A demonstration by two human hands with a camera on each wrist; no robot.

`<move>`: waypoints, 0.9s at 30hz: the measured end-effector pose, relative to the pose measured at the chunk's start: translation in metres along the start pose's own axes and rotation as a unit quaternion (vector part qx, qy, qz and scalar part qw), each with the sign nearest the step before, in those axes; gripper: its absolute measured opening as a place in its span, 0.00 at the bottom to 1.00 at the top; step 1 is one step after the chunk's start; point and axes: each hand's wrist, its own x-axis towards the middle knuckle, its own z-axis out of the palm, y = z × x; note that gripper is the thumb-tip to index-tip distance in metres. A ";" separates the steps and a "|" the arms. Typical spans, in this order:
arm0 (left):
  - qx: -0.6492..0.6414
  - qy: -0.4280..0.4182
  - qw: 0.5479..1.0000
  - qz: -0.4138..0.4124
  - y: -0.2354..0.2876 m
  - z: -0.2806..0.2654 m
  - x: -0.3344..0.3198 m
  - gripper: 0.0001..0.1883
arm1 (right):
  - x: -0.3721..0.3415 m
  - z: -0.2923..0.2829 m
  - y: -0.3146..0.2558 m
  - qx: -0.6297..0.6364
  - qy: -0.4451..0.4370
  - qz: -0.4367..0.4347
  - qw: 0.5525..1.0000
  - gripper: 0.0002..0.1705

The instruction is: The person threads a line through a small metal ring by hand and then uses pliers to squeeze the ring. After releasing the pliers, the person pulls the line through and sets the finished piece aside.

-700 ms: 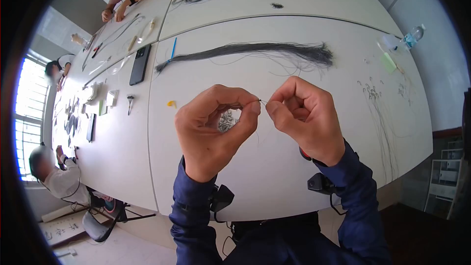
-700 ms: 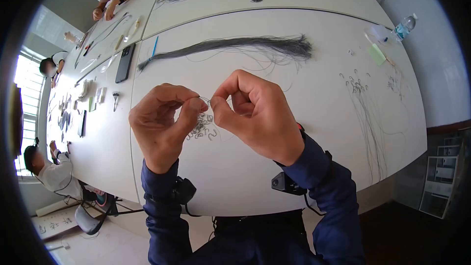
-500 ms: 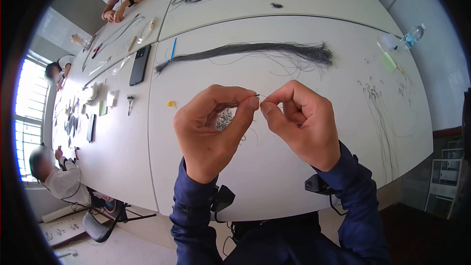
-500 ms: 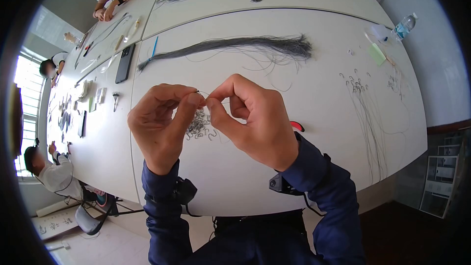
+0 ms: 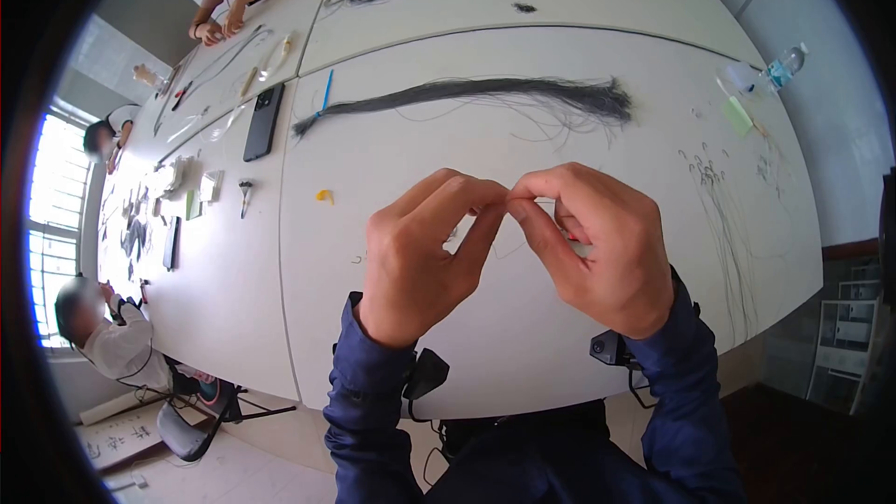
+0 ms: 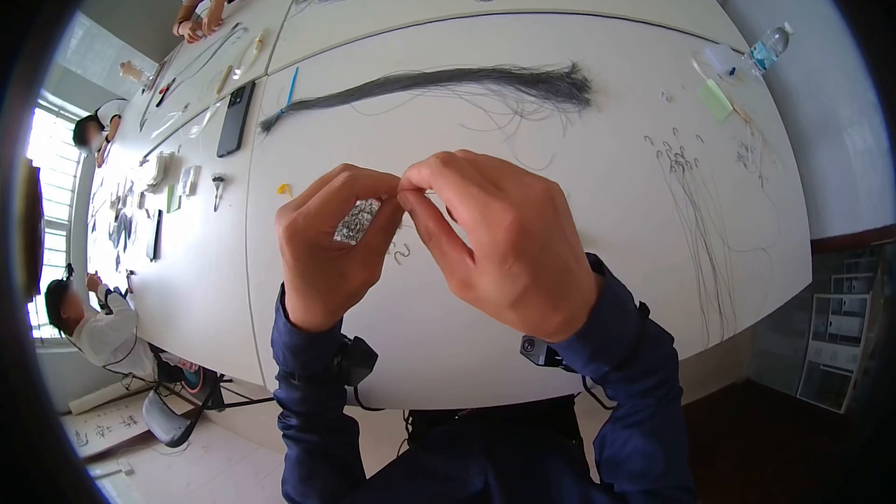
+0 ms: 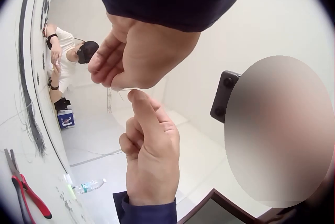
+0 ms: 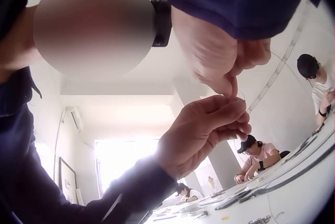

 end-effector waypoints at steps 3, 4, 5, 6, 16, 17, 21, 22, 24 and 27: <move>-0.022 -0.023 0.999 -0.001 0.002 -0.001 -0.001 0.07 | 0.005 -0.014 0.002 0.109 -0.071 0.131 0.983 0.04; -0.034 -0.025 0.999 -0.001 0.002 0.000 -0.001 0.07 | 0.007 -0.016 0.003 0.144 -0.095 0.178 0.969 0.03; -0.046 -0.027 0.999 -0.002 0.002 0.000 -0.001 0.07 | 0.004 -0.010 0.011 0.191 -0.068 0.182 0.962 0.04; -0.059 -0.032 0.998 -0.004 0.002 0.000 -0.002 0.07 | 0.004 -0.009 0.015 0.200 -0.077 0.183 0.959 0.05; -0.113 -0.038 0.993 -0.019 0.003 -0.002 -0.001 0.06 | 0.008 -0.013 0.032 0.296 -0.116 0.251 0.914 0.10; -0.109 -0.034 0.993 -0.023 0.004 -0.003 -0.001 0.06 | 0.008 -0.014 0.032 0.293 -0.117 0.255 0.914 0.11; -0.130 -0.013 0.990 -0.044 0.001 -0.004 -0.002 0.06 | 0.009 -0.017 0.027 0.289 -0.119 0.268 0.911 0.11; -0.137 -0.011 0.989 -0.051 0.001 -0.005 -0.002 0.06 | 0.009 -0.016 0.026 0.286 -0.116 0.269 0.912 0.11; -0.150 -0.006 0.987 -0.059 0.001 -0.006 -0.001 0.06 | 0.009 -0.016 0.026 0.287 -0.110 0.274 0.911 0.11; -0.169 0.000 0.984 -0.062 0.002 -0.007 -0.001 0.06 | 0.009 -0.016 0.026 0.302 -0.102 0.283 0.905 0.11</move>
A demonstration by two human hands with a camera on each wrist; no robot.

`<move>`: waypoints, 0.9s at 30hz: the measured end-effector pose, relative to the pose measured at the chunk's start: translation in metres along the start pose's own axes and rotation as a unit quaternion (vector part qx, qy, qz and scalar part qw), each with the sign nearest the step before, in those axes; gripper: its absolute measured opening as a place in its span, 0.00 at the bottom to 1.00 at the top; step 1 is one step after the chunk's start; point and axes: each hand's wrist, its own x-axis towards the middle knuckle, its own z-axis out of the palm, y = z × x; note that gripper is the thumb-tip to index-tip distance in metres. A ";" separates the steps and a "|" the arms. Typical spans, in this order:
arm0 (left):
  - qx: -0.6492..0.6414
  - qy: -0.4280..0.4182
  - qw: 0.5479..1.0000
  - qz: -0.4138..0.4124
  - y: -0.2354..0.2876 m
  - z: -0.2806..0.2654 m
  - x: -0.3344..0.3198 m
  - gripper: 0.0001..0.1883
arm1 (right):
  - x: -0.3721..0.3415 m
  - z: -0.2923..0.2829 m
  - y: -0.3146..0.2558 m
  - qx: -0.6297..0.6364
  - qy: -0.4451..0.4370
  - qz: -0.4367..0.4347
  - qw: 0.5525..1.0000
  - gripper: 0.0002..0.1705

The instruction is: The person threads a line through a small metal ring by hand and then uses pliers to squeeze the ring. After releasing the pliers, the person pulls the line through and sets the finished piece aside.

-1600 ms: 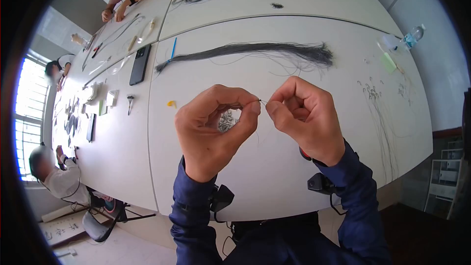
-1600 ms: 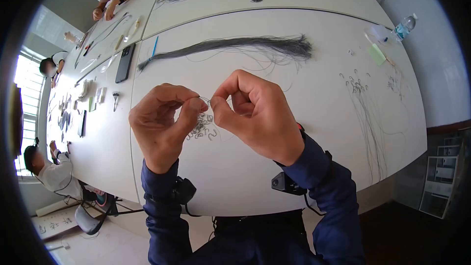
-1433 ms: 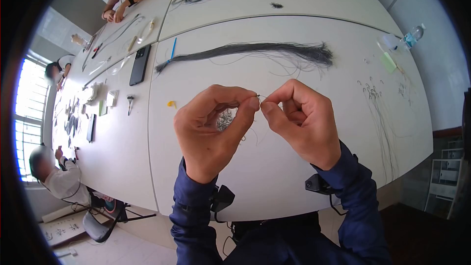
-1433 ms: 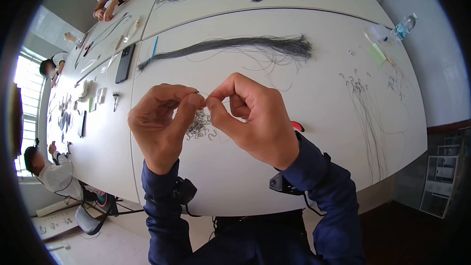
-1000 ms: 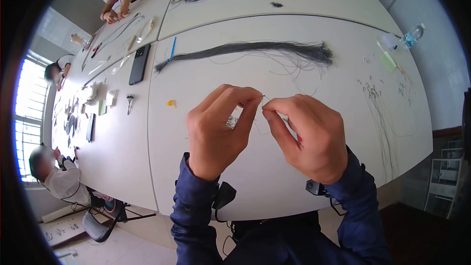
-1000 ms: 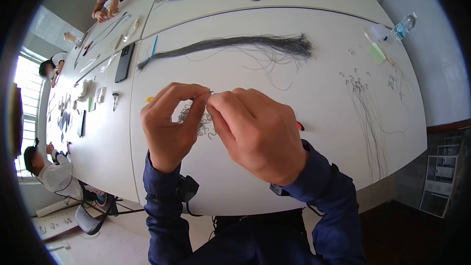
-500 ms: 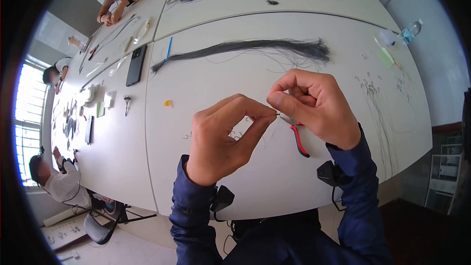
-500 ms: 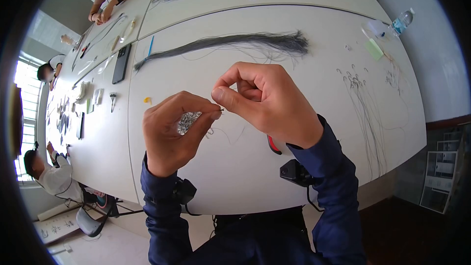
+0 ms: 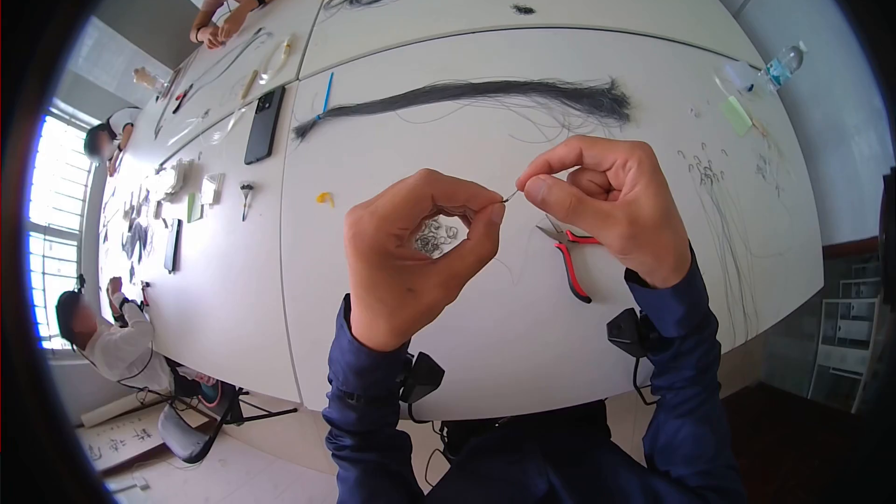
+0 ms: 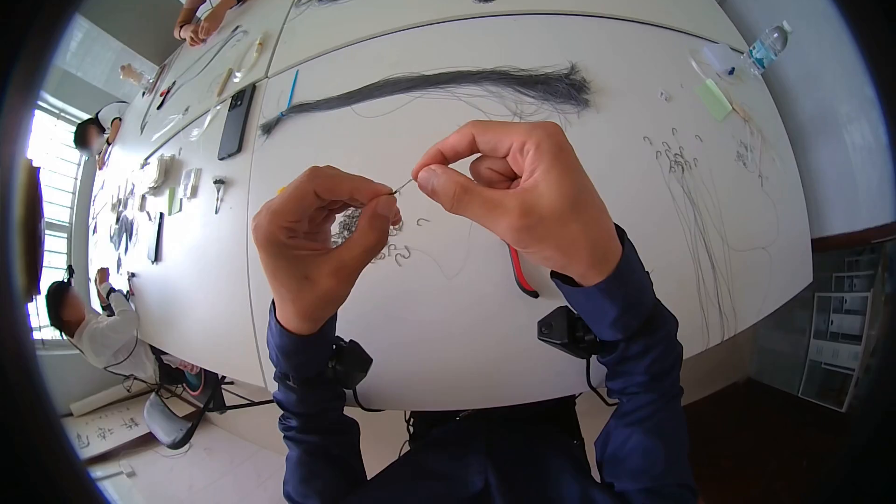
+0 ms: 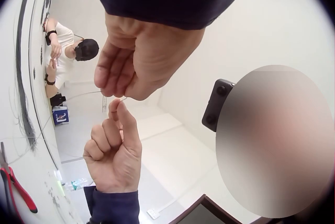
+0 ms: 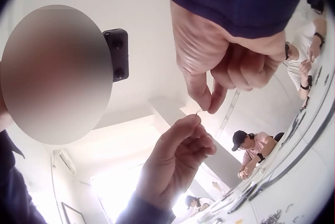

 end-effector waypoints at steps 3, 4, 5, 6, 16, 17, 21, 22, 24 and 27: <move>-0.026 0.001 1.000 -0.006 0.000 0.000 0.000 0.06 | 0.000 0.000 -0.001 0.013 -0.005 0.002 1.000 0.10; -0.038 0.000 0.999 -0.011 0.000 0.001 0.000 0.06 | 0.001 0.000 0.000 0.015 -0.008 -0.001 1.000 0.09; -0.049 0.000 0.999 -0.016 0.000 0.001 -0.001 0.06 | 0.001 0.000 0.000 0.017 -0.011 -0.004 1.000 0.09; -0.057 -0.002 0.998 -0.025 0.001 0.001 -0.001 0.06 | 0.001 0.000 0.002 0.018 -0.011 -0.019 1.000 0.09; -0.109 -0.006 0.992 -0.060 0.004 -0.001 -0.002 0.05 | 0.001 0.011 0.003 0.086 -0.048 0.002 0.995 0.10; -0.114 -0.006 0.991 -0.064 0.004 -0.001 -0.002 0.05 | 0.001 0.012 0.003 0.099 -0.046 0.000 0.994 0.10; -0.145 -0.006 0.987 -0.062 0.005 -0.003 -0.002 0.06 | 0.000 0.015 0.006 0.103 -0.038 0.003 0.994 0.10; -0.148 -0.009 0.987 -0.064 0.004 -0.006 -0.003 0.06 | -0.001 0.017 0.005 0.107 -0.032 0.007 0.994 0.10; -0.149 0.000 0.987 -0.062 0.004 -0.008 -0.003 0.07 | -0.003 0.022 0.005 0.114 -0.024 0.009 0.993 0.09; -0.136 0.029 0.989 -0.049 0.004 -0.005 -0.004 0.07 | -0.008 0.027 0.005 0.113 -0.010 -0.006 0.994 0.07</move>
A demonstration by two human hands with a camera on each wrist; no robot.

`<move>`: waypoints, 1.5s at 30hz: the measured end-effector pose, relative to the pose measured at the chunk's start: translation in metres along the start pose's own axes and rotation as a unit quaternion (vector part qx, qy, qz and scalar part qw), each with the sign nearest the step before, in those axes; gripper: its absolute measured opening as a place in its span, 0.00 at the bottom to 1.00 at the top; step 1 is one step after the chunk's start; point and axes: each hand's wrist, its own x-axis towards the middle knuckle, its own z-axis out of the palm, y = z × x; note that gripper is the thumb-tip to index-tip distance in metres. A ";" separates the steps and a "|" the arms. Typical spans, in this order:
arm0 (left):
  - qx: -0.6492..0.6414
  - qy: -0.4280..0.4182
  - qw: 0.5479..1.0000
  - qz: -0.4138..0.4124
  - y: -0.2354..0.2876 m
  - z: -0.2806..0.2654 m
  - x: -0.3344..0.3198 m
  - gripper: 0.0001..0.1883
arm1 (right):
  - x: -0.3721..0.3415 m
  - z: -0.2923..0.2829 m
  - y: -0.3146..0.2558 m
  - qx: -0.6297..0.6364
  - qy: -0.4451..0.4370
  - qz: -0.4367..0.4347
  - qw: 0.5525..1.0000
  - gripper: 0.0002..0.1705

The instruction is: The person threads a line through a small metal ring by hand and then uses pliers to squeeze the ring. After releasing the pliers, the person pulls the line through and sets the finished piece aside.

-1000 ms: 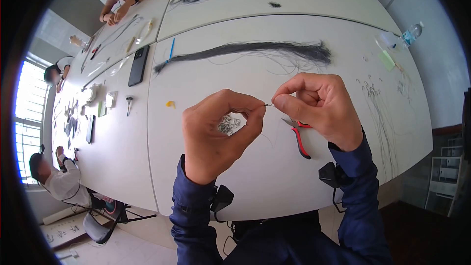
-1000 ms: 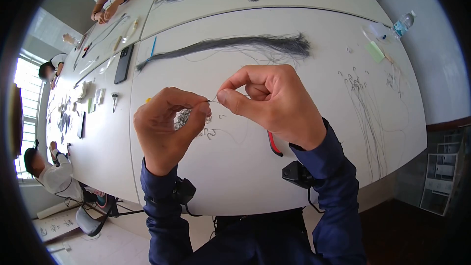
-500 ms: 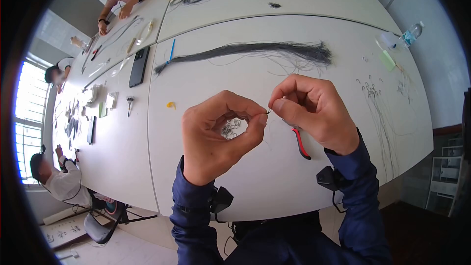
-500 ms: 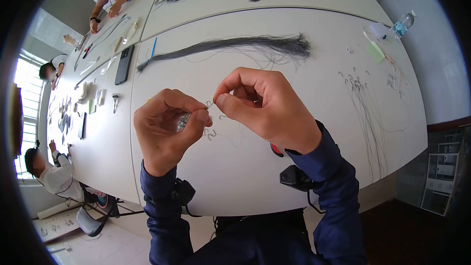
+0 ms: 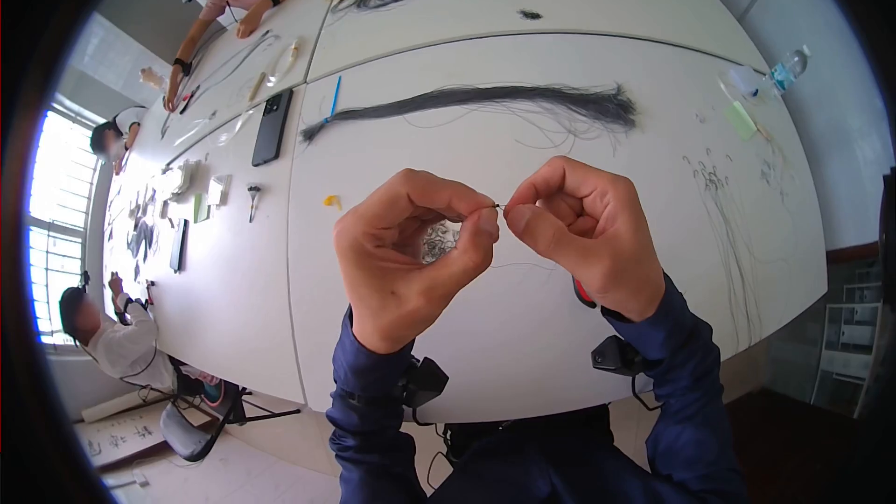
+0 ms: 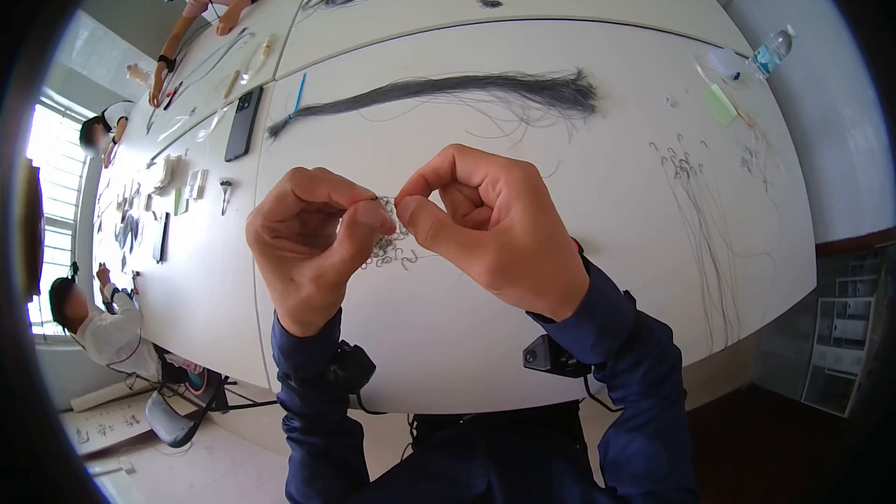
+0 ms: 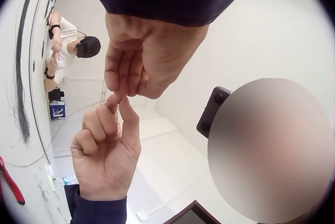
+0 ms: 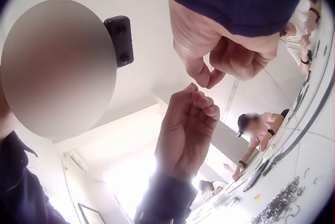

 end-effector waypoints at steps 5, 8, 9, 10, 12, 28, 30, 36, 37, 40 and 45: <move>0.045 0.053 0.996 0.054 -0.008 0.005 0.001 0.07 | -0.008 0.011 -0.002 -0.057 0.046 -0.057 0.996 0.04; 0.118 0.070 0.986 0.099 -0.011 0.007 0.002 0.08 | -0.012 0.014 -0.003 -0.133 0.055 -0.098 0.985 0.04; 0.135 0.074 0.982 0.107 -0.012 0.008 0.002 0.08 | -0.012 0.014 -0.002 -0.166 0.056 -0.118 0.977 0.05; 0.152 0.077 0.978 0.116 -0.013 0.008 0.003 0.08 | -0.012 0.014 -0.002 -0.199 0.058 -0.138 0.968 0.05; 0.180 0.083 0.971 0.133 -0.017 0.008 0.004 0.08 | -0.011 0.013 0.000 -0.264 0.065 -0.184 0.944 0.07; 0.296 0.005 0.944 0.143 -0.012 0.008 0.005 0.07 | -0.011 0.002 -0.014 -0.361 0.050 -0.238 0.900 0.09; 0.281 0.000 0.950 0.133 -0.012 0.007 0.005 0.06 | -0.013 -0.002 -0.019 -0.346 0.044 -0.188 0.918 0.07; 0.162 0.006 0.985 0.060 -0.011 0.002 0.004 0.04 | -0.014 -0.003 -0.023 -0.327 0.059 -0.131 0.934 0.02; 0.128 0.008 0.991 0.043 -0.008 0.002 0.004 0.04 | -0.012 -0.002 -0.020 -0.320 0.063 -0.136 0.935 0.03; 0.060 0.005 0.998 0.003 -0.002 0.003 0.002 0.04 | -0.012 -0.001 -0.017 -0.318 0.066 -0.140 0.936 0.03; 0.034 0.008 0.999 0.002 -0.001 0.003 0.001 0.04 | -0.014 0.002 -0.019 -0.328 0.072 -0.154 0.929 0.05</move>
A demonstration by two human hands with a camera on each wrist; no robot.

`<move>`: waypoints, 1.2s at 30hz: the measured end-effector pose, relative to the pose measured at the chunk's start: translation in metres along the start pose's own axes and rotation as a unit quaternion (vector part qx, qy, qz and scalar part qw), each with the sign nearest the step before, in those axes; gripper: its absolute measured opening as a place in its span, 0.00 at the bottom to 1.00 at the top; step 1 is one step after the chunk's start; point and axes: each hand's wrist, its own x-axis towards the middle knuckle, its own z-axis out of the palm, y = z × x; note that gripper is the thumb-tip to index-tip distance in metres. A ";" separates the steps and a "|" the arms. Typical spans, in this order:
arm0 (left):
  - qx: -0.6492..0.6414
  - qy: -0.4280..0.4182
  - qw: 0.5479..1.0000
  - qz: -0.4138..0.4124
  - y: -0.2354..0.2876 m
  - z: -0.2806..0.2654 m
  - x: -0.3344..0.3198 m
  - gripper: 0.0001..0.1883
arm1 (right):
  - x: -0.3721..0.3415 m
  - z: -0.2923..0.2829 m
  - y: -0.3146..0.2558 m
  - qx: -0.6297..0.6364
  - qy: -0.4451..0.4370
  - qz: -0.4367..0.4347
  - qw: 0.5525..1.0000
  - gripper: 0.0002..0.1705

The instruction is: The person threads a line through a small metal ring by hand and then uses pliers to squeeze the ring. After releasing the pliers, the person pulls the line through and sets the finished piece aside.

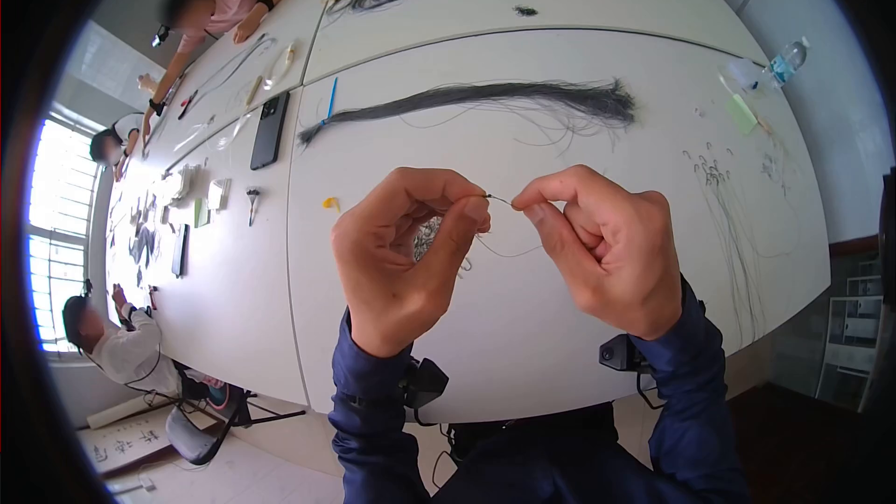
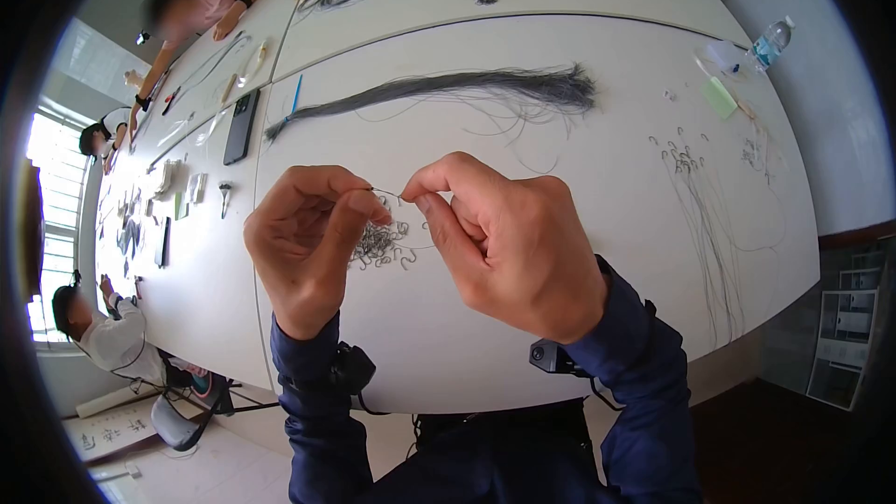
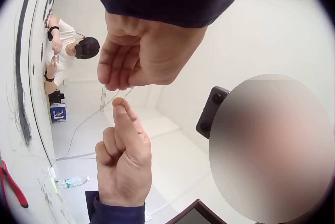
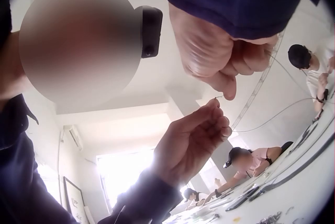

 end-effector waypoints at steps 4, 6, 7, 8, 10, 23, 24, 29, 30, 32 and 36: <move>0.004 0.022 1.000 0.009 -0.001 0.004 -0.002 0.04 | -0.002 0.001 0.000 -0.022 -0.007 -0.013 1.000 0.07; 0.034 0.042 0.998 0.025 -0.003 0.006 -0.002 0.04 | -0.003 0.002 0.000 -0.035 -0.007 -0.039 0.999 0.08; 0.060 0.053 0.996 0.039 -0.004 0.007 -0.002 0.04 | -0.003 0.005 0.001 -0.038 0.002 -0.059 0.998 0.08; 0.086 0.064 0.993 0.052 -0.006 0.008 -0.002 0.05 | -0.004 0.007 0.002 -0.044 0.007 -0.076 0.996 0.09; 0.160 0.076 0.979 0.103 -0.014 0.008 -0.002 0.06 | -0.006 0.010 0.002 -0.060 0.014 -0.105 0.993 0.10; 0.248 -0.033 0.956 0.154 -0.011 0.012 0.001 0.09 | 0.003 -0.007 0.005 0.010 -0.035 -0.027 0.999 0.04; 0.240 -0.043 0.959 0.147 -0.012 0.012 0.000 0.09 | 0.004 -0.009 0.008 0.038 -0.049 -0.006 0.998 0.04; 0.189 -0.067 0.974 0.102 -0.008 0.015 -0.004 0.08 | 0.012 -0.013 0.019 0.201 -0.078 0.073 0.974 0.06; 0.184 -0.075 0.975 0.098 -0.008 0.015 -0.004 0.08 | 0.013 -0.014 0.020 0.203 -0.077 0.077 0.973 0.07; 0.183 -0.080 0.975 0.099 -0.006 0.015 -0.004 0.07 | 0.014 -0.015 0.021 0.207 -0.077 0.085 0.972 0.07; 0.175 -0.072 0.977 0.099 -0.005 0.013 -0.002 0.06 | 0.014 -0.021 0.017 0.202 -0.076 0.125 0.968 0.08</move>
